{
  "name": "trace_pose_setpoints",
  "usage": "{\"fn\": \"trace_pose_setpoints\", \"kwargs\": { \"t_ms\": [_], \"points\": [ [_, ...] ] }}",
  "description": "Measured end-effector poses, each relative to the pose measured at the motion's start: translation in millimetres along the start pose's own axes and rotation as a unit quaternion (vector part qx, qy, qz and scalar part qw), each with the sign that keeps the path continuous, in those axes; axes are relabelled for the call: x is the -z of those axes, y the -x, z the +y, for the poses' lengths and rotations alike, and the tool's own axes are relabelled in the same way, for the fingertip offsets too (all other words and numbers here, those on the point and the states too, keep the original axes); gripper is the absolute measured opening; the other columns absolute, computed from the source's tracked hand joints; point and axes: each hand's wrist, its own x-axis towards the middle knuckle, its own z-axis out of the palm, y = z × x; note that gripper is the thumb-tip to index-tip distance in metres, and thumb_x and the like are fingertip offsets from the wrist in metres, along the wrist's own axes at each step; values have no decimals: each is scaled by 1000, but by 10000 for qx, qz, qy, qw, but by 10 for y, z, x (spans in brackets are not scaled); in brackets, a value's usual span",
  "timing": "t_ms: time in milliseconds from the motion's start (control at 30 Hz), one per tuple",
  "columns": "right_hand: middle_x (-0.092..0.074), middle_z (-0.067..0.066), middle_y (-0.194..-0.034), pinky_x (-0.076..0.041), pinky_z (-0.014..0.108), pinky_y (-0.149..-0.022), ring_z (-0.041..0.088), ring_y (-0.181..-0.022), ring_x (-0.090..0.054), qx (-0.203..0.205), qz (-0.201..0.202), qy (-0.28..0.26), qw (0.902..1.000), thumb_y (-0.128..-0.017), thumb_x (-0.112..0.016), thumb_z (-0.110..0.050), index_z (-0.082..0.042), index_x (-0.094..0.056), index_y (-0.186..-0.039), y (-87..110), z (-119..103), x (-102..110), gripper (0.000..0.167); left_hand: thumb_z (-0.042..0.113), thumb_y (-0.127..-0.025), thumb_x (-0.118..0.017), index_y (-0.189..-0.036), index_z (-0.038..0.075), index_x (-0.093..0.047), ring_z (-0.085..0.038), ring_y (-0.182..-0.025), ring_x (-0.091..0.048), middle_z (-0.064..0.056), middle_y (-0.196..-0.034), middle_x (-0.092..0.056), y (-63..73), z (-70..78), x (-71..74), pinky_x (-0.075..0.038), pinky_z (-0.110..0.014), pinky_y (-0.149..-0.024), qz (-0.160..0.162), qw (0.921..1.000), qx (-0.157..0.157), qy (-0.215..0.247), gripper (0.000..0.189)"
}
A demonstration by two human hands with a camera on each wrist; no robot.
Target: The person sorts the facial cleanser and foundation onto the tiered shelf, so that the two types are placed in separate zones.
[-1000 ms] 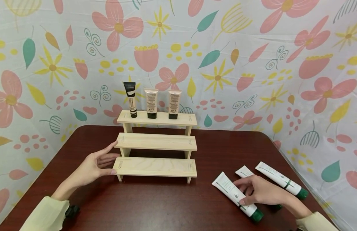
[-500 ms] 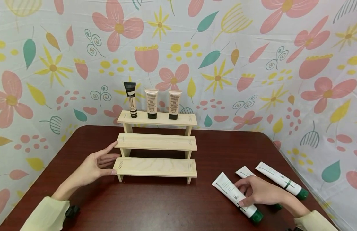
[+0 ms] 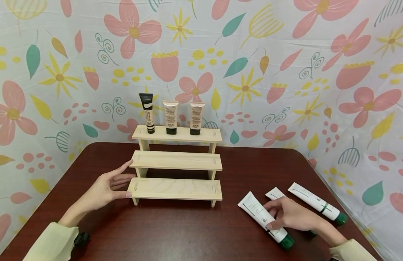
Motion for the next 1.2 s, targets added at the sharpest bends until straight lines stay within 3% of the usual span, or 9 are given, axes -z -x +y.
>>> {"fn": "trace_pose_setpoints", "kwargs": {
  "t_ms": [167,400,800,967,1200],
  "points": [
    [-67,12,-92,-50,26,-58,14,-66,-60,115,343,98,9993,-88,-86,-14,8,-67,-131,-20,-41,-30,52,2,-84,-89,-168,12,-31,-24,-126,-64,-29,-138,-63,-3,0,2,-56,-33,-98,-18,10000,29,30,102],
    [-67,11,-95,-54,28,-66,18,-74,-64,225,911,299,9951,-86,-88,-19,9,-64,-134,-43,-120,-74,60,2,-84,-89,-167,12,-31,-27,-126,-64,-28,-138,-63,3,-4,1,-56,-33,-98,5,10000,14,-14,102],
    [-68,9,-94,-54,29,-68,18,-81,-66,489,1500,308,9870,-87,-88,-21,5,-68,-132,-96,-229,-148,55,2,-84,-89,-168,12,-31,-32,-126,-64,-29,-138,-63,-3,-11,-5,-56,-34,-98,8,10000,-6,-37,102],
    [-70,12,-96,-57,30,-67,20,-82,-67,495,1537,155,9868,-88,-87,-21,3,-69,-131,-114,-290,-170,52,4,-85,-88,-168,12,-29,-31,-126,-64,-28,-137,-63,1,-6,-8,-56,-36,-99,-3,10000,66,-58,102],
    [-73,12,-101,-60,34,-69,24,-86,-70,839,1487,-148,9852,-91,-85,-16,5,-67,-131,-174,-441,-192,49,4,-84,-89,-168,13,-29,-27,-126,-65,-28,-136,-64,1,-31,2,-56,-42,-99,24,9998,-2,-185,104]
  ]
}}
